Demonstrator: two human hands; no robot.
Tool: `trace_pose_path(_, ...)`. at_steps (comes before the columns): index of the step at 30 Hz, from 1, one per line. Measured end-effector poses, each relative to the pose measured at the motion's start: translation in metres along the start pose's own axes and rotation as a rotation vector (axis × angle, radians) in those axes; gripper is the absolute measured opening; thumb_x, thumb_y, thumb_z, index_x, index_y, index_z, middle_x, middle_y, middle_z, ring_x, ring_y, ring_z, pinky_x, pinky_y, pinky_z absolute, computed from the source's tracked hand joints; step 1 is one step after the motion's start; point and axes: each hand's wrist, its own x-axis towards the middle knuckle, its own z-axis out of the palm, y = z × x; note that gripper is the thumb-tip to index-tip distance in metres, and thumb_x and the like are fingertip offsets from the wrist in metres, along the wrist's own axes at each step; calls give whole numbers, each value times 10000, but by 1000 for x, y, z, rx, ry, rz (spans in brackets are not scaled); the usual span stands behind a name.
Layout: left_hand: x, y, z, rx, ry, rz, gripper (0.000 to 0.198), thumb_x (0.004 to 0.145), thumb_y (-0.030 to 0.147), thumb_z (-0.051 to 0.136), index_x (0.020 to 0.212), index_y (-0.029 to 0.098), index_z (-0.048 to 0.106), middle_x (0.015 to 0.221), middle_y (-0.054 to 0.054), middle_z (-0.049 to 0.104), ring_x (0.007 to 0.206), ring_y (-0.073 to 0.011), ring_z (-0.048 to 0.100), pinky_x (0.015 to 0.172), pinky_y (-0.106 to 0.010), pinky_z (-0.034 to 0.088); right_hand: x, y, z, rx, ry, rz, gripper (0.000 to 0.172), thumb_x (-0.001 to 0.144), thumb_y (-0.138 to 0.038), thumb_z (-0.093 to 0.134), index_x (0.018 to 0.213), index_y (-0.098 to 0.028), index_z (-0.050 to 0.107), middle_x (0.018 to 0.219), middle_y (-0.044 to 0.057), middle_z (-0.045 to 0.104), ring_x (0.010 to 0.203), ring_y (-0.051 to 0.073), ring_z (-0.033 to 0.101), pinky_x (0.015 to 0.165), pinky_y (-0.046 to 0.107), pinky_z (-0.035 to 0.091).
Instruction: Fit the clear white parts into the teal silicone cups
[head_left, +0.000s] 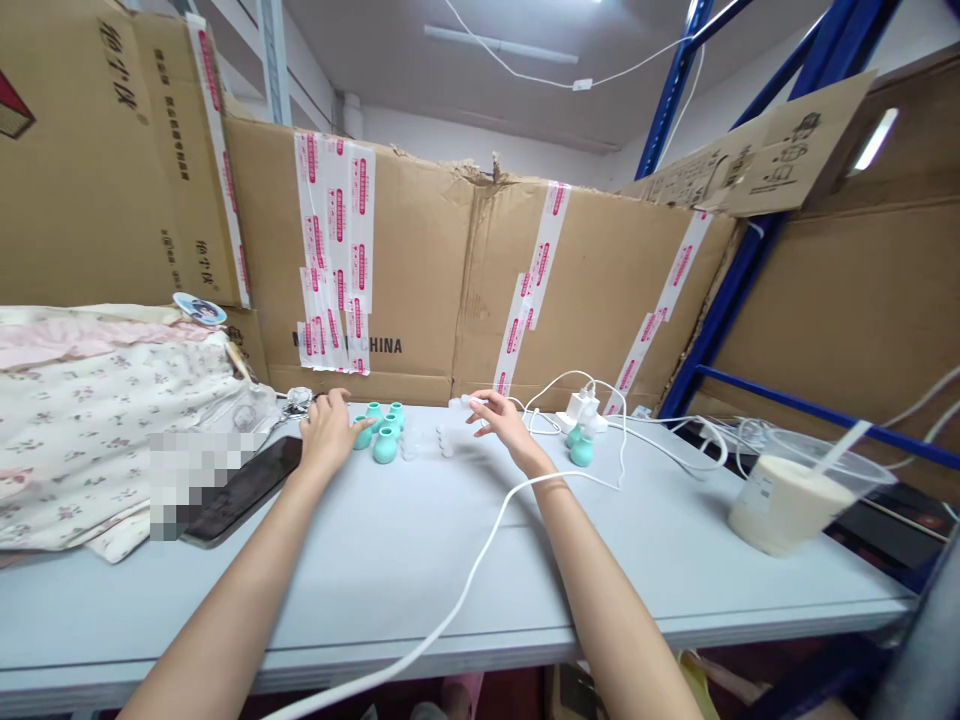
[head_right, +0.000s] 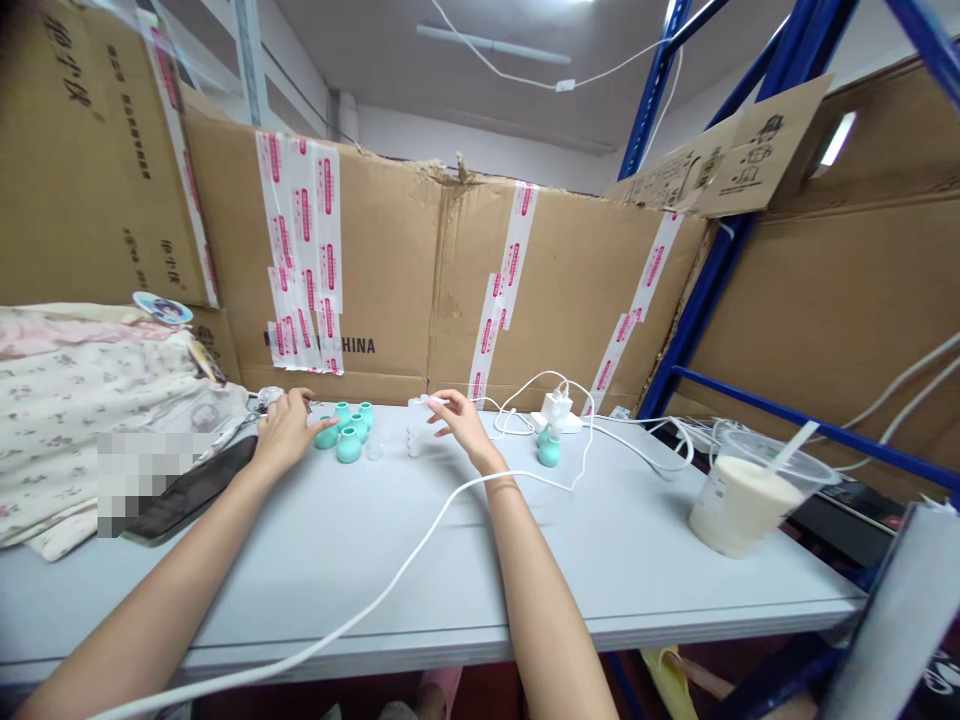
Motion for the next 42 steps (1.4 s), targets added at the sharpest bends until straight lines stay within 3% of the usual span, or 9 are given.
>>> trace_pose_path(6,5,-10,4,-22,-323,-121,353,716,397,582,1013,210,545,1036,-86,615,1078,-315,503,899,-470,327,-4,-1,2,45,-67,-15,464,700,-441,638,1052,-180,487,923,46,561,599,101,596,536,234,492)
trace_pose_path(12,14,-14,12,-234,-257,-150,376,609,368,669,895,152,556,969,-92,627,937,-252,574,826,-342,418,0,6,1,103,-97,-11,444,642,-412,700,982,-150,585,925,58,569,700,131,635,672,256,526)
trace_pose_path(16,17,-4,2,-625,64,-80,466,603,379,679,987,139,569,951,-56,608,833,-160,580,785,-259,451,1,6,4,210,-88,3,441,609,-357,740,970,-152,592,919,55,602,859,165,638,849,291,495)
trace_pose_path(19,8,16,-5,-609,231,114,426,682,398,610,1046,178,615,957,-50,550,858,-162,545,835,-294,443,-1,3,7,236,-77,-5,432,619,-346,735,975,-156,580,941,63,626,907,163,625,888,306,474)
trace_pose_path(22,-9,40,-2,-592,168,398,308,739,289,539,1008,169,629,1121,-75,491,1045,-186,494,973,-329,366,-3,1,10,224,-45,-31,406,615,-350,736,929,-152,570,860,52,633,850,150,628,858,307,489)
trace_pose_path(25,-26,58,8,-622,-19,582,304,764,167,433,1038,158,564,1186,-67,496,1150,-188,428,1009,-351,321,-4,1,13,219,-64,-53,393,587,-318,755,890,-162,559,843,30,619,804,139,622,806,300,513)
trace_pose_path(28,-34,65,16,-588,-118,563,304,744,136,412,1013,164,550,1067,-53,540,1047,-193,454,952,-377,349,-6,1,18,214,-142,-70,385,573,-272,763,885,-162,567,839,22,610,802,141,613,779,304,523)
trace_pose_path(35,-30,63,16,-560,-84,525,289,851,325,433,1083,185,535,1084,-68,550,1019,-201,473,903,-376,363,-6,1,23,104,-187,-80,390,622,-326,725,967,-161,652,903,47,614,818,148,594,743,305,536)
trace_pose_path(42,-32,60,10,-267,-29,674,332,901,426,360,1012,167,537,992,-58,591,943,-200,508,806,-334,342,-1,10,24,-7,-175,-100,377,622,-340,708,936,-140,649,876,49,619,615,102,580,574,245,527)
